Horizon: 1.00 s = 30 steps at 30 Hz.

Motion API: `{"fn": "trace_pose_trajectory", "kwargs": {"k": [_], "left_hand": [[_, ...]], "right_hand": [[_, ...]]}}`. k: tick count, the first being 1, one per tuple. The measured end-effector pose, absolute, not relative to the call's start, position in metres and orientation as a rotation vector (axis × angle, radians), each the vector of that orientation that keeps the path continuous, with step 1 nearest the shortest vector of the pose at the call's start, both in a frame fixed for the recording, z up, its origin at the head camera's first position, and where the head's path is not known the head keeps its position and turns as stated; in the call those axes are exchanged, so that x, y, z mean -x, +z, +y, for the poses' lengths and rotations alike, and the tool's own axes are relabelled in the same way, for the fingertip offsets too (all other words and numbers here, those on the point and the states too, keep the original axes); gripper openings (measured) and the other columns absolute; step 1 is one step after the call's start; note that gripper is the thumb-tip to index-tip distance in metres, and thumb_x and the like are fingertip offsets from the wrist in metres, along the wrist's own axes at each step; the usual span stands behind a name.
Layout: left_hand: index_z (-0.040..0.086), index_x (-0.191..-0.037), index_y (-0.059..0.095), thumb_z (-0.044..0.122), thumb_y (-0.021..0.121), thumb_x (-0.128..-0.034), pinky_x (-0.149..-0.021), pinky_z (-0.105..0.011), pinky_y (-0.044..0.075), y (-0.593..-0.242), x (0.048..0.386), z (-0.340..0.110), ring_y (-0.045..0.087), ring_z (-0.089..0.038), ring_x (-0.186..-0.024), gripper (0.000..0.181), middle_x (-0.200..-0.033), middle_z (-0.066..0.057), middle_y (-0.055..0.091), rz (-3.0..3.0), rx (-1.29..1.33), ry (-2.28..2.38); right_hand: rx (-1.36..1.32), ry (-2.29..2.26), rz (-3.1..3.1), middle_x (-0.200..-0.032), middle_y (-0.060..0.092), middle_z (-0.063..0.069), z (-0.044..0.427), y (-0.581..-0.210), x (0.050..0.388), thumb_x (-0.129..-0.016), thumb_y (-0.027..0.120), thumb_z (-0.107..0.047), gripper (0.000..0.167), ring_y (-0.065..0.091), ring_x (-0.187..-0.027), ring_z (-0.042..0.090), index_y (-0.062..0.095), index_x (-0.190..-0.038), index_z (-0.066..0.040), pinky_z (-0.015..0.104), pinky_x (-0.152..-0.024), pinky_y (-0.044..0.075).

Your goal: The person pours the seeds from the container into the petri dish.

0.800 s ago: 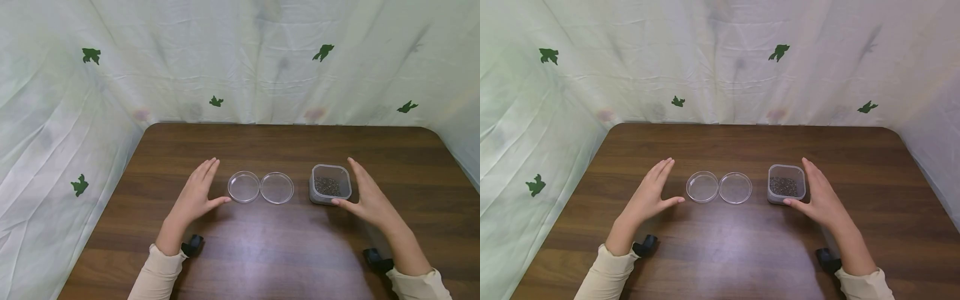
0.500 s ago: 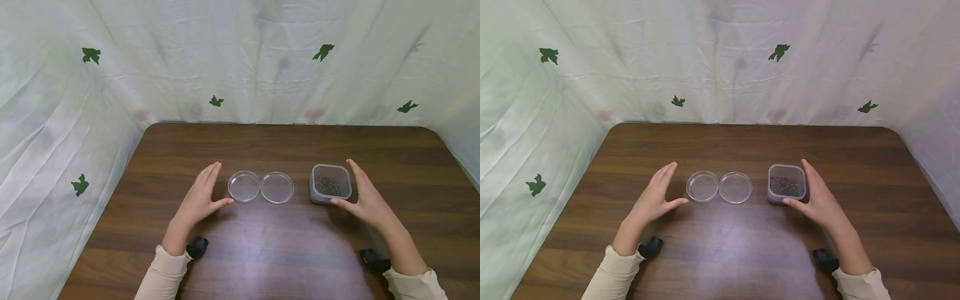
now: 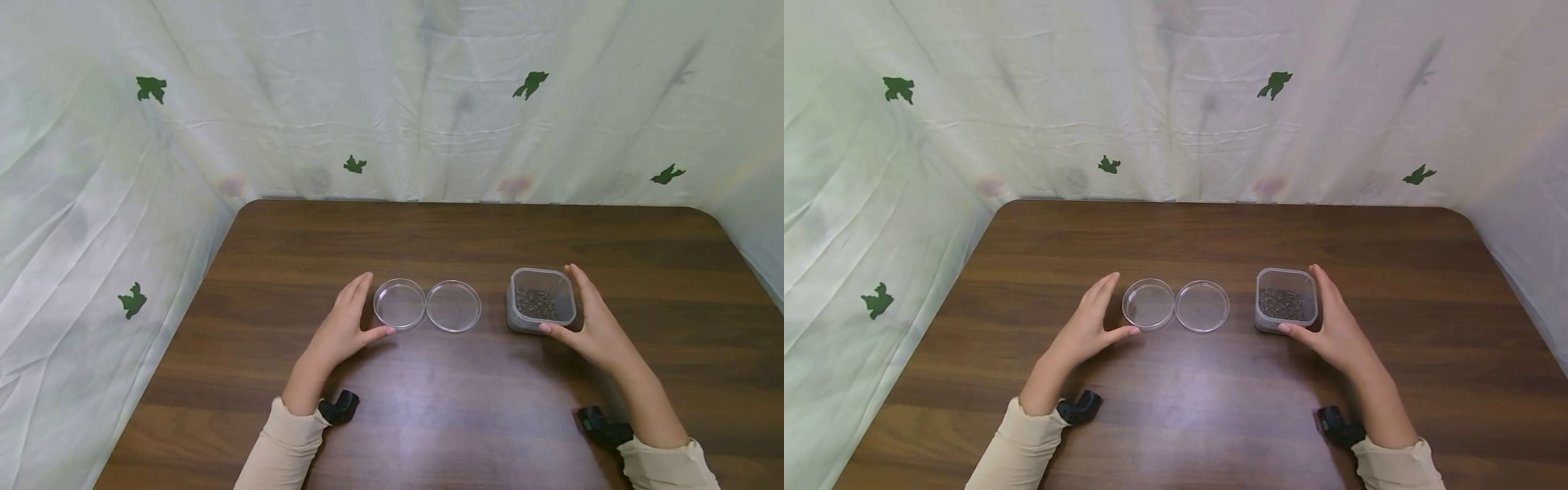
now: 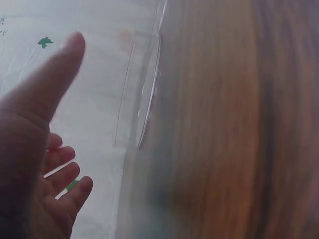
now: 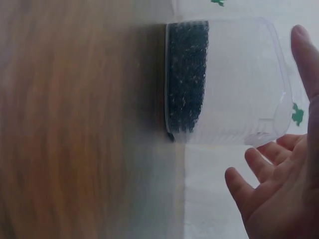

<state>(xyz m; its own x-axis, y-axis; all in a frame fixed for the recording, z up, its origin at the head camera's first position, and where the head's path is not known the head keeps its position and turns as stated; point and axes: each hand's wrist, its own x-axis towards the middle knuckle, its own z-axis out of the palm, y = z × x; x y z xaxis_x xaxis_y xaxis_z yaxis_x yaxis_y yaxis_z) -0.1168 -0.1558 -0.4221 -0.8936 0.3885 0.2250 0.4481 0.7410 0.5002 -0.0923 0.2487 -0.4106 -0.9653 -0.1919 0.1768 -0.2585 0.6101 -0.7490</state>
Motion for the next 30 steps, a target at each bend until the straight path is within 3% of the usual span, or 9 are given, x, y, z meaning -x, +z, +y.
{"fn": "trace_pose_trajectory", "kwargs": {"k": [6, 20, 22, 24, 27, 30], "left_hand": [[-0.002, -0.139, 0.024, 0.045, 0.074, -0.0685, -0.102, -0.043, 0.025, -0.431, 0.119, -0.153, 0.025, -0.031, -0.127, 0.099, -0.139, -0.018, 0.028, -2.866, 0.634, -0.936], [-0.004, -0.134, 0.033, 0.035, 0.079, -0.0664, -0.099, -0.044, 0.029, -0.443, 0.12, -0.145, 0.033, -0.034, -0.122, 0.091, -0.132, -0.022, 0.037, -2.823, 0.623, -1.047], [-0.004, -0.134, 0.035, 0.033, 0.079, -0.0661, -0.099, -0.044, 0.029, -0.444, 0.119, -0.144, 0.034, -0.034, -0.121, 0.089, -0.131, -0.021, 0.038, -2.815, 0.617, -1.063], [-0.004, -0.133, 0.036, 0.032, 0.079, -0.0662, -0.099, -0.044, 0.029, -0.445, 0.119, -0.144, 0.035, -0.033, -0.12, 0.088, -0.13, -0.021, 0.039, -2.807, 0.614, -1.07], [-0.005, -0.133, 0.036, 0.031, 0.079, -0.0675, -0.099, -0.044, 0.029, -0.447, 0.12, -0.143, 0.036, -0.033, -0.119, 0.086, -0.129, -0.021, 0.04, -2.805, 0.604, -1.076], [-0.005, -0.133, 0.036, 0.031, 0.077, -0.069, -0.098, -0.044, 0.03, -0.449, 0.12, -0.142, 0.036, -0.033, -0.119, 0.084, -0.129, -0.021, 0.04, -2.807, 0.587, -1.083]], "right_hand": [[-0.362, 1.365, -2.725, -0.145, 0.018, 0.016, 0.248, -0.414, 0.093, -0.071, 0.077, -0.016, 0.104, 0.022, -0.126, 0.041, 0.004, -0.145, -0.015, 0.056, -0.098, 0.017], [-0.234, 1.525, -2.689, -0.142, 0.015, 0.025, 0.247, -0.429, 0.093, -0.075, 0.073, -0.015, 0.096, 0.019, -0.124, 0.045, 0.007, -0.144, -0.01, 0.064, -0.094, 0.015], [-0.236, 1.579, -2.656, -0.141, 0.018, 0.025, 0.247, -0.431, 0.093, -0.075, 0.072, -0.012, 0.095, 0.022, -0.123, 0.043, 0.007, -0.144, -0.011, 0.056, -0.097, 0.018], [-0.256, 1.63, -2.619, -0.139, 0.021, 0.024, 0.247, -0.433, 0.093, -0.076, 0.071, -0.007, 0.094, 0.025, -0.122, 0.039, 0.007, -0.144, -0.011, 0.039, -0.099, 0.023], [-0.282, 1.686, -2.574, -0.138, 0.024, 0.023, 0.247, -0.434, 0.094, -0.076, 0.069, -0.001, 0.092, 0.027, -0.122, 0.034, 0.008, -0.143, -0.011, 0.015, -0.091, 0.027], [-0.301, 1.719, -2.542, -0.139, 0.024, 0.024, 0.246, -0.435, 0.093, -0.075, 0.068, 0.002, 0.091, 0.026, -0.124, 0.033, 0.008, -0.142, -0.011, 0.007, -0.086, 0.028]]}}
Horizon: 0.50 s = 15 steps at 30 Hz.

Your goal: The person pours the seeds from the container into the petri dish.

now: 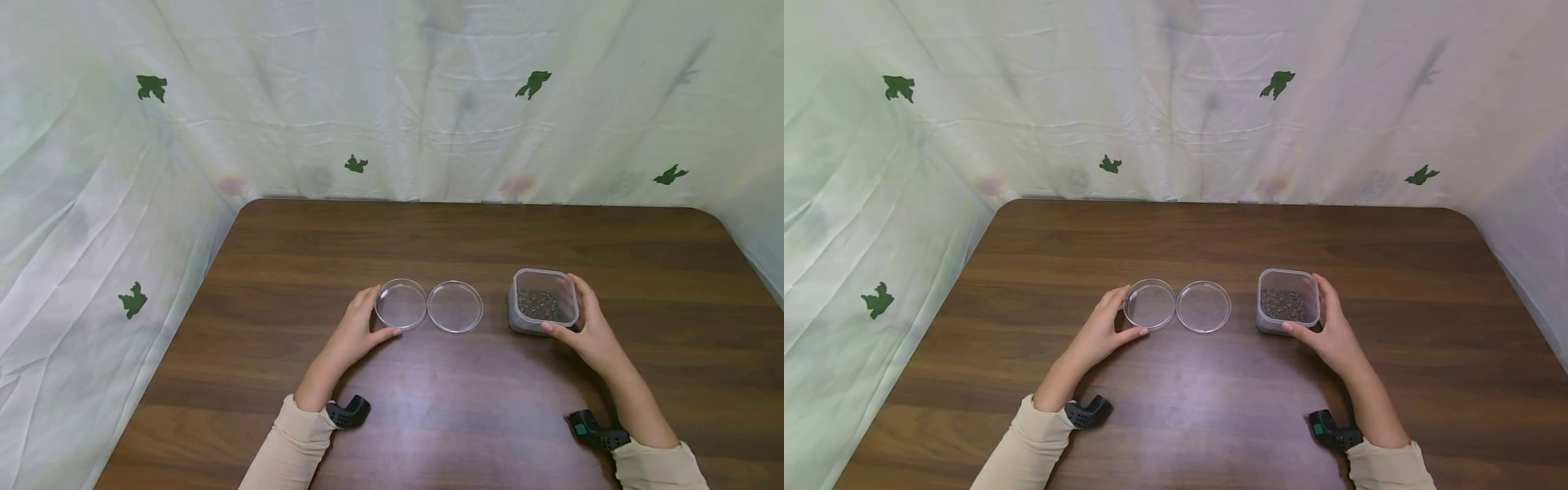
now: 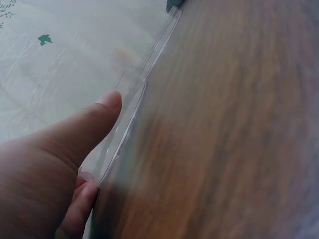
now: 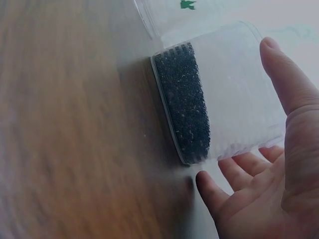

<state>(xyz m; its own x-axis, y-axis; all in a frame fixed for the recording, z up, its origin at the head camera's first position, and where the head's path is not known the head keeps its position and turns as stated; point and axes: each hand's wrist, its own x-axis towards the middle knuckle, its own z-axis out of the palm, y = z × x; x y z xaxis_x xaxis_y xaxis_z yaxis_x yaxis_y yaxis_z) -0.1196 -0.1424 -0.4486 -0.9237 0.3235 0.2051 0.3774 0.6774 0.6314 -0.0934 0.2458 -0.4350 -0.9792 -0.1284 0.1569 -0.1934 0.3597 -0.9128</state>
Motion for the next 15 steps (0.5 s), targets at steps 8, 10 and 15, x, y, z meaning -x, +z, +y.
{"fn": "trace_pose_trajectory", "kwargs": {"k": [8, 10, 15], "left_hand": [[-0.003, -0.133, 0.037, 0.03, 0.078, -0.068, -0.097, -0.045, 0.031, -0.4524, 0.1199, -0.1422, 0.038, -0.033, -0.118, 0.084, -0.128, -0.02, 0.041, -2.79, 0.547, -1.125], [-0.003, -0.133, 0.037, 0.03, 0.078, -0.068, -0.097, -0.045, 0.031, -0.4525, 0.1199, -0.1423, 0.038, -0.032, -0.118, 0.084, -0.128, -0.02, 0.041, -2.788, 0.545, -1.136], [-0.003, -0.133, 0.036, 0.03, 0.078, -0.0682, -0.097, -0.045, 0.031, -0.4513, 0.1194, -0.1422, 0.037, -0.032, -0.118, 0.084, -0.128, -0.019, 0.041, -2.793, 0.539, -1.146]], "right_hand": [[-0.289, 1.732, -2.515, -0.137, 0.025, 0.023, 0.2455, -0.438, 0.0937, -0.076, 0.067, 0.003, 0.087, 0.03, -0.123, 0.025, 0.012, -0.142, -0.012, 0.009, -0.085, 0.033], [-0.273, 1.71, -2.526, -0.137, 0.026, 0.022, 0.2457, -0.4383, 0.0937, -0.076, 0.068, 0.001, 0.087, 0.032, -0.121, 0.023, 0.013, -0.142, -0.013, 0.008, -0.083, 0.034], [-0.249, 1.69, -2.509, -0.136, 0.03, 0.022, 0.2435, -0.4374, 0.0922, -0.074, 0.071, 0.002, 0.089, 0.034, -0.121, 0.022, 0.016, -0.142, -0.011, 0.009, -0.083, 0.034]]}}
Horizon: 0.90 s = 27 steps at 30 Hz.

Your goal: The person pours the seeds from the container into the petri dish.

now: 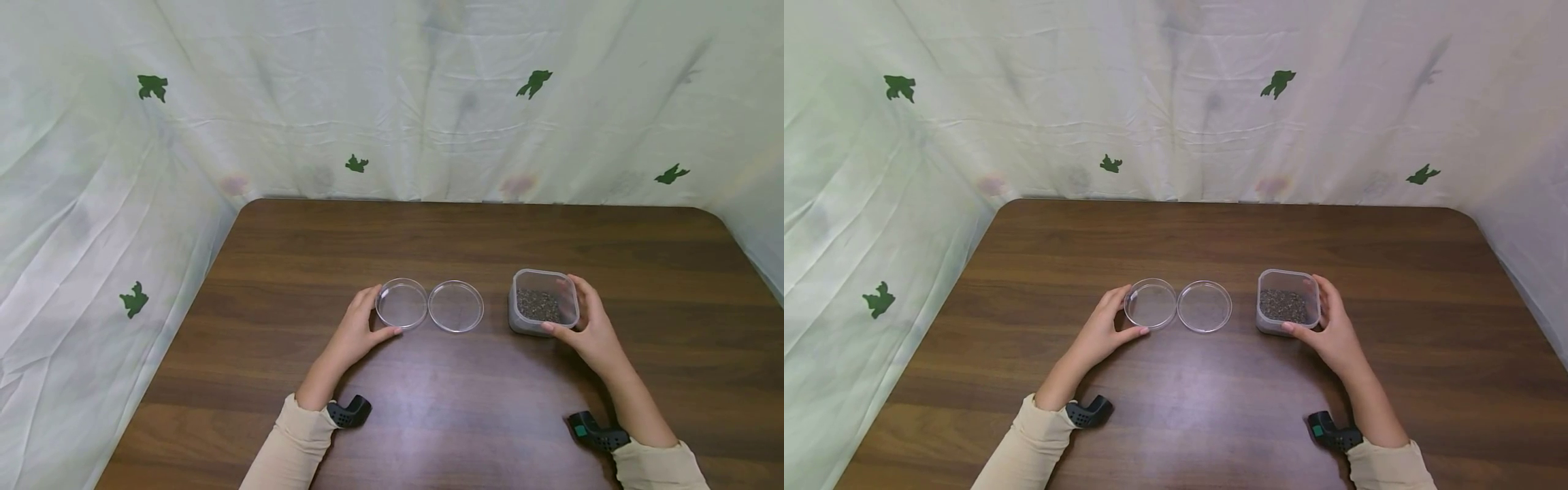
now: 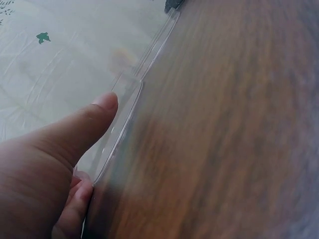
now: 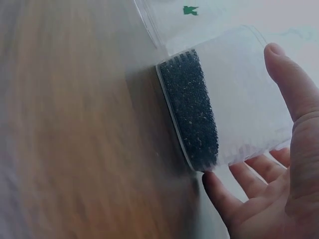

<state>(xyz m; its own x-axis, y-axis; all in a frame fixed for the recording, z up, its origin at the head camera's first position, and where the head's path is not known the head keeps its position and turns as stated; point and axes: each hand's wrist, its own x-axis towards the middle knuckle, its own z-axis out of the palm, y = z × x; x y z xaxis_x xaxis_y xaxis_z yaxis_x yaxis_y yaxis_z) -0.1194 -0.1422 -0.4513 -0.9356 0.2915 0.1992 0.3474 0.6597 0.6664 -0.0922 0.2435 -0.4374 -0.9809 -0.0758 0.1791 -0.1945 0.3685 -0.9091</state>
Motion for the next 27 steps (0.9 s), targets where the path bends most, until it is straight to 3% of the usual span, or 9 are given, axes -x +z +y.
{"fn": "trace_pose_trajectory", "kwargs": {"k": [7, 18, 27], "left_hand": [[-0.002, -0.134, 0.036, 0.032, 0.077, -0.069, -0.097, -0.044, 0.031, -0.449, 0.119, -0.141, 0.037, -0.031, -0.119, 0.084, -0.129, -0.018, 0.04, -2.813, 0.522, -1.16], [0.0, -0.135, 0.035, 0.033, 0.077, -0.0695, -0.096, -0.045, 0.032, -0.448, 0.119, -0.142, 0.037, -0.03, -0.119, 0.084, -0.129, -0.018, 0.04, -2.836, 0.502, -1.168], [0.0, -0.134, 0.036, 0.033, 0.077, -0.0694, -0.096, -0.043, 0.032, -0.448, 0.119, -0.142, 0.038, -0.029, -0.118, 0.084, -0.129, -0.018, 0.04, -2.838, 0.501, -1.175]], "right_hand": [[-0.252, 1.7, -2.421, -0.132, 0.038, 0.022, 0.235, -0.437, 0.091, -0.067, 0.073, 0.009, 0.089, 0.038, -0.117, 0.009, 0.023, -0.139, -0.007, 0.011, -0.087, 0.034], [-0.254, 1.687, -2.342, -0.127, 0.043, 0.024, 0.218, -0.429, 0.093, -0.061, 0.074, 0.015, 0.089, 0.042, -0.113, 0.009, 0.029, -0.135, -0.003, 0.014, -0.086, 0.034], [-0.253, 1.643, -2.348, -0.126, 0.043, 0.026, 0.198, -0.397, 0.089, -0.062, 0.073, 0.015, 0.084, 0.041, -0.114, 0.013, 0.028, -0.133, 0.004, 0.014, -0.088, 0.032]]}}
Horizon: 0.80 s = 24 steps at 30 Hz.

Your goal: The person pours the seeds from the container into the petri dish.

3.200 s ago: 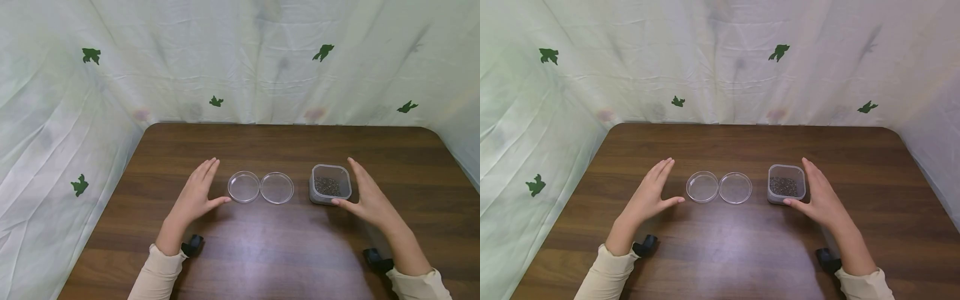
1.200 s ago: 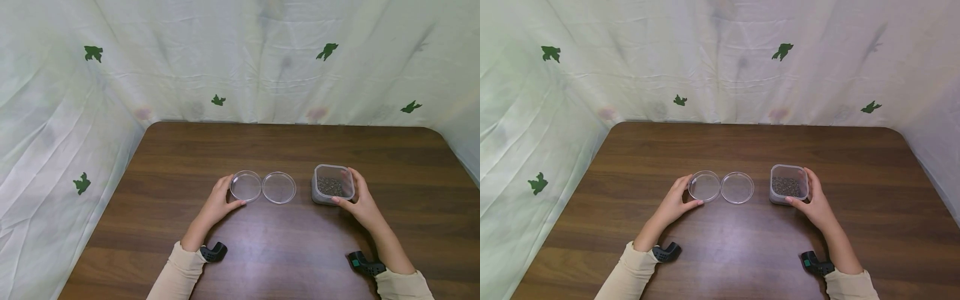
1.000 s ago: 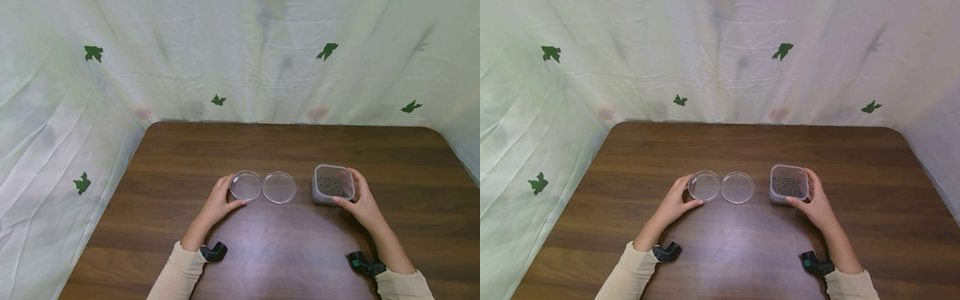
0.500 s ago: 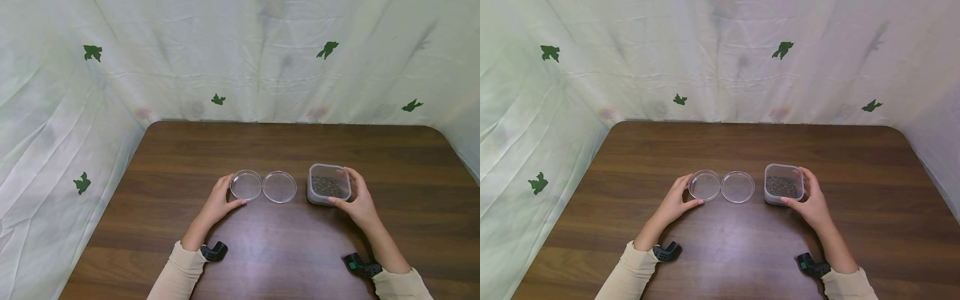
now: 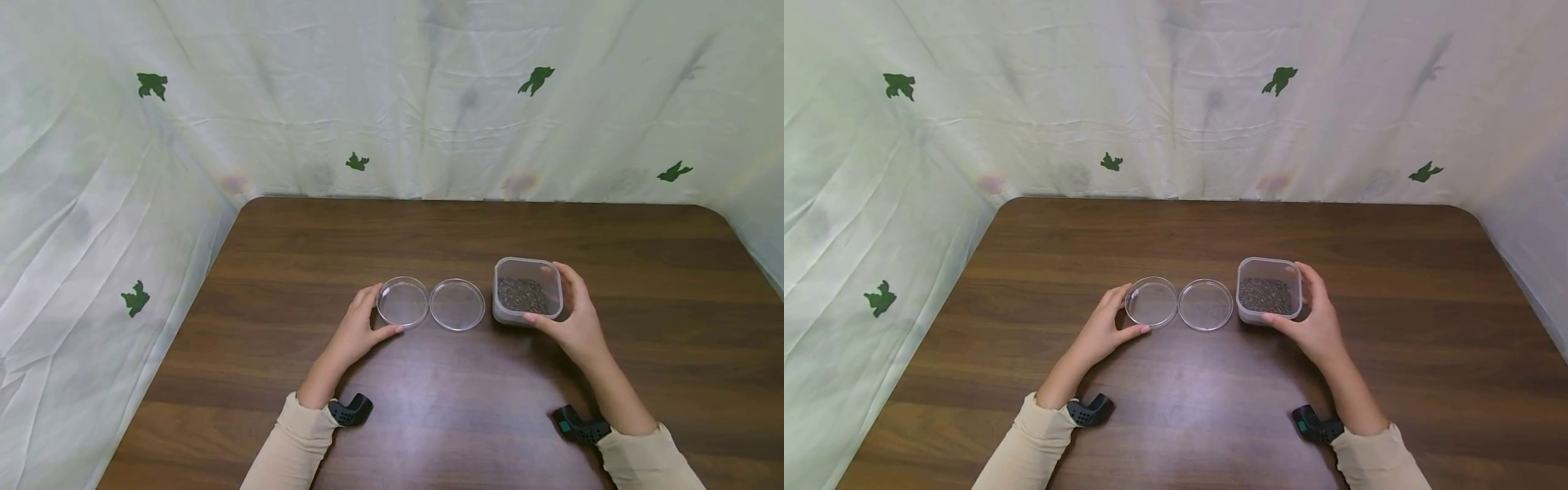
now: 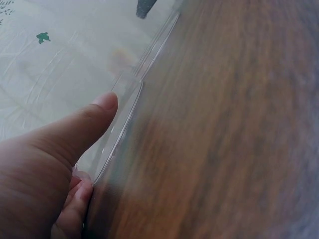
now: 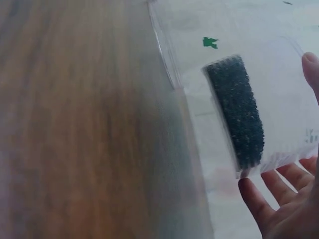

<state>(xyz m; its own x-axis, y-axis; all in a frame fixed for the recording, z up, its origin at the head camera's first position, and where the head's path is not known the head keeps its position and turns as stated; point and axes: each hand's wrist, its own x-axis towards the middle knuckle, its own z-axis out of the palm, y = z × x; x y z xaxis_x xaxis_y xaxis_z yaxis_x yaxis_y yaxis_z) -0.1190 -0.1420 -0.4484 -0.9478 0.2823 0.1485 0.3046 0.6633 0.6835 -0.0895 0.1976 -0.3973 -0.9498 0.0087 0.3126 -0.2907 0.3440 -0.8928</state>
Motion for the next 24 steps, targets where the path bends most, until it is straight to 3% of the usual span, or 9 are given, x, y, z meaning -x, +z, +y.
{"fn": "trace_pose_trajectory", "kwargs": {"k": [6, 15, 24], "left_hand": [[0.001, -0.135, 0.035, 0.034, 0.077, -0.0698, -0.097, -0.044, 0.032, -0.448, 0.119, -0.142, 0.037, -0.03, -0.119, 0.084, -0.13, -0.017, 0.04, -2.851, 0.481, -1.187], [0.001, -0.136, 0.034, 0.035, 0.076, -0.0699, -0.096, -0.044, 0.032, -0.448, 0.119, -0.142, 0.037, -0.029, -0.119, 0.085, -0.13, -0.017, 0.039, -2.863, 0.474, -1.184], [0.002, -0.136, 0.034, 0.034, 0.077, -0.0695, -0.096, -0.044, 0.032, -0.449, 0.119, -0.142, 0.037, -0.029, -0.119, 0.085, -0.13, -0.017, 0.04, -2.854, 0.479, -1.185]], "right_hand": [[-0.276, 1.578, -2.363, -0.127, 0.043, 0.024, 0.192, -0.389, 0.094, -0.06, 0.075, 0.013, 0.087, 0.04, -0.117, 0.025, 0.029, -0.133, 0.004, 0.014, -0.088, 0.032], [-0.33, 1.552, -2.332, -0.125, 0.045, 0.023, 0.178, -0.38, 0.103, -0.056, 0.077, 0.013, 0.088, 0.044, -0.105, 0.029, 0.031, -0.131, 0.005, 0.017, -0.079, 0.036], [-0.357, 1.496, -2.369, -0.125, 0.045, 0.022, 0.162, -0.372, 0.108, -0.056, 0.081, 0.008, 0.09, 0.048, -0.103, 0.034, 0.032, -0.131, 0.004, 0.016, -0.08, 0.037]]}}
